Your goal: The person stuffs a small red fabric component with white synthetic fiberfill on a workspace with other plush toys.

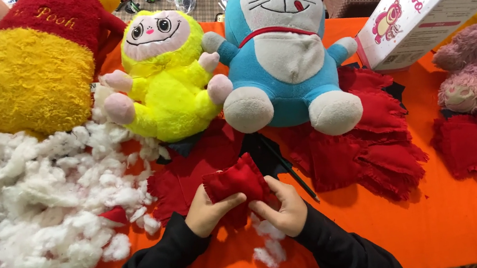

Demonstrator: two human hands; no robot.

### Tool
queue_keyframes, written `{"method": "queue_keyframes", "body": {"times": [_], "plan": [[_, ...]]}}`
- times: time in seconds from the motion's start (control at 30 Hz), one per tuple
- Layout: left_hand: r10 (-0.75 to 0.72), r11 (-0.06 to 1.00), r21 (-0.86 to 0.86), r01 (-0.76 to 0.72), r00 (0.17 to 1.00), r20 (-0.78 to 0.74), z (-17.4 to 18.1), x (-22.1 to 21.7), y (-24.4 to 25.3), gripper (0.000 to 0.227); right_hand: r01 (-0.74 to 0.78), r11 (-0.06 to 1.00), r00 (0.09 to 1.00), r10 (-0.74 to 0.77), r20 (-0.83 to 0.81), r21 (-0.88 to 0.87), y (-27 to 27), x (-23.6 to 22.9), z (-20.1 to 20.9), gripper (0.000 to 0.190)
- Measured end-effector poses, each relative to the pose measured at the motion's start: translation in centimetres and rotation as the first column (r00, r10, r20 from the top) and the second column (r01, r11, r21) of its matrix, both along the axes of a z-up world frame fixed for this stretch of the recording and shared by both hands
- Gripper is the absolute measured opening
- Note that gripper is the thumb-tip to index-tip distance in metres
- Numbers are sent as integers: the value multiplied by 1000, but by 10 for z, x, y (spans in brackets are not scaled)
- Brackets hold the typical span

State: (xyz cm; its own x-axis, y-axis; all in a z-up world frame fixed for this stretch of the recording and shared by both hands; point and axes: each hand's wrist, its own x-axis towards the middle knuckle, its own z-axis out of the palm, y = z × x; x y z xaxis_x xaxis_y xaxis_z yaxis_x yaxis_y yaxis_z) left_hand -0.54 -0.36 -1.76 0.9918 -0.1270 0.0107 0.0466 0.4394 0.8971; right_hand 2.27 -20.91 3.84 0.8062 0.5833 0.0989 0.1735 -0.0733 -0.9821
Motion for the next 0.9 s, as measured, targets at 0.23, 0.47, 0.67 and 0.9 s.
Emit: {"method": "queue_keyframes", "body": {"times": [0.23,0.47,0.67,0.9], "plan": [[-37,984,174,36,999,3,-2,2,-1,35,138,988,990,-137,-21,63,-7,3,-24,40],[-9,998,63,9,1000,-5,-11,6,1,26,74,996,994,-69,-84,57,-7,1,-25,33],[-35,989,144,33,999,9,6,1,0,28,74,996,997,-73,-18,48,-4,4,-17,36],[-105,985,137,105,994,-9,3,1,-1,30,86,989,996,-88,12,119,-4,0,-21,37]]}}
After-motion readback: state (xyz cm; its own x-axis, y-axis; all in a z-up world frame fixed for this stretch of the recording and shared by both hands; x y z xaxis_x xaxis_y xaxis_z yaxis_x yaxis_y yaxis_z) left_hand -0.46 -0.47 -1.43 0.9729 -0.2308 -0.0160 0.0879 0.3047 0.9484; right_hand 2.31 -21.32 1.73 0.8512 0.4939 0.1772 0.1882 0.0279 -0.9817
